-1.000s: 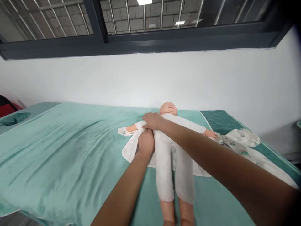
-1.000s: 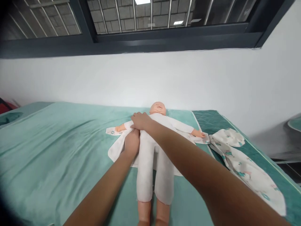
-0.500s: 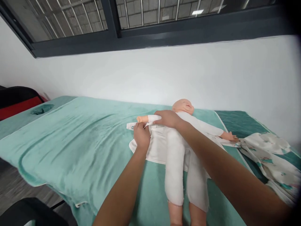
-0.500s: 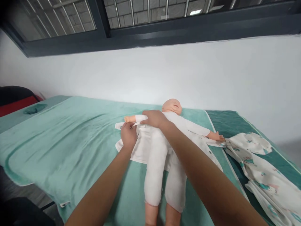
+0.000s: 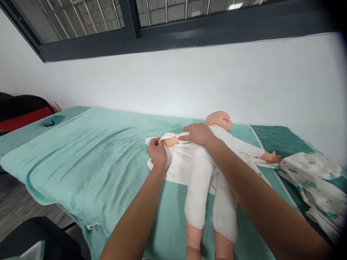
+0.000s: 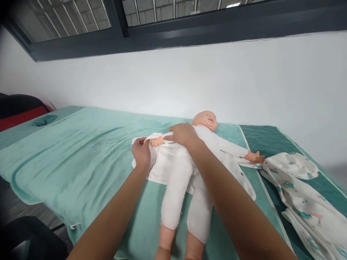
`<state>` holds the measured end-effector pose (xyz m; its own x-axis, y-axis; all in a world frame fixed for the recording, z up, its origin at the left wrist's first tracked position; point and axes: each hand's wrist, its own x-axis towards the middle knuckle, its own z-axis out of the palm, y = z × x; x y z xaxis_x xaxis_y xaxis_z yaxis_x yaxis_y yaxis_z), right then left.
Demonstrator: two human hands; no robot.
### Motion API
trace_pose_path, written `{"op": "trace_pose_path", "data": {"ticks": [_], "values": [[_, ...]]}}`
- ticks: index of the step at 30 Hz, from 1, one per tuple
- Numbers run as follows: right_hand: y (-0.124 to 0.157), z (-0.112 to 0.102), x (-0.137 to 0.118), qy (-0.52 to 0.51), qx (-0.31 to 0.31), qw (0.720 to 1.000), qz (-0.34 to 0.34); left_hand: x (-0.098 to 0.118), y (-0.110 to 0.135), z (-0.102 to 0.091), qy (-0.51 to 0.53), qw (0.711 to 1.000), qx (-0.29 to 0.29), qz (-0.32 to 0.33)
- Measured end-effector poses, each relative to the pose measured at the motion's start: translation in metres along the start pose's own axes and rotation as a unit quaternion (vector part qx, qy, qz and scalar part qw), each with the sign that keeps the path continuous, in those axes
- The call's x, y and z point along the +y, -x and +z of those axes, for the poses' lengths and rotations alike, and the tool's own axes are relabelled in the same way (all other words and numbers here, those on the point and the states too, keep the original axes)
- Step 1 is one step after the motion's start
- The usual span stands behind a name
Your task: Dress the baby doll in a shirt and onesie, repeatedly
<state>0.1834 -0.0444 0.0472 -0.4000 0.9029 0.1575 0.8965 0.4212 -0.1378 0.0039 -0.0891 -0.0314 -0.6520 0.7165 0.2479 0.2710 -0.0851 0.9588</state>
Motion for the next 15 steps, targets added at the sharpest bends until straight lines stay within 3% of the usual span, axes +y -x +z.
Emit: {"op": "trace_pose_path", "data": {"ticks": [5,11,15], "values": [[-0.002,0.003,-0.001,0.006,0.004,1.000,0.023,0.004,0.009,0.000,0.027,0.997,-0.037,0.065],[-0.004,0.007,0.001,0.006,0.009,0.998,0.054,0.002,0.010,0.001,0.054,0.997,-0.033,0.047],[-0.005,0.009,-0.004,0.018,0.015,0.998,0.055,0.004,0.015,0.001,0.036,0.991,-0.065,0.109]]}}
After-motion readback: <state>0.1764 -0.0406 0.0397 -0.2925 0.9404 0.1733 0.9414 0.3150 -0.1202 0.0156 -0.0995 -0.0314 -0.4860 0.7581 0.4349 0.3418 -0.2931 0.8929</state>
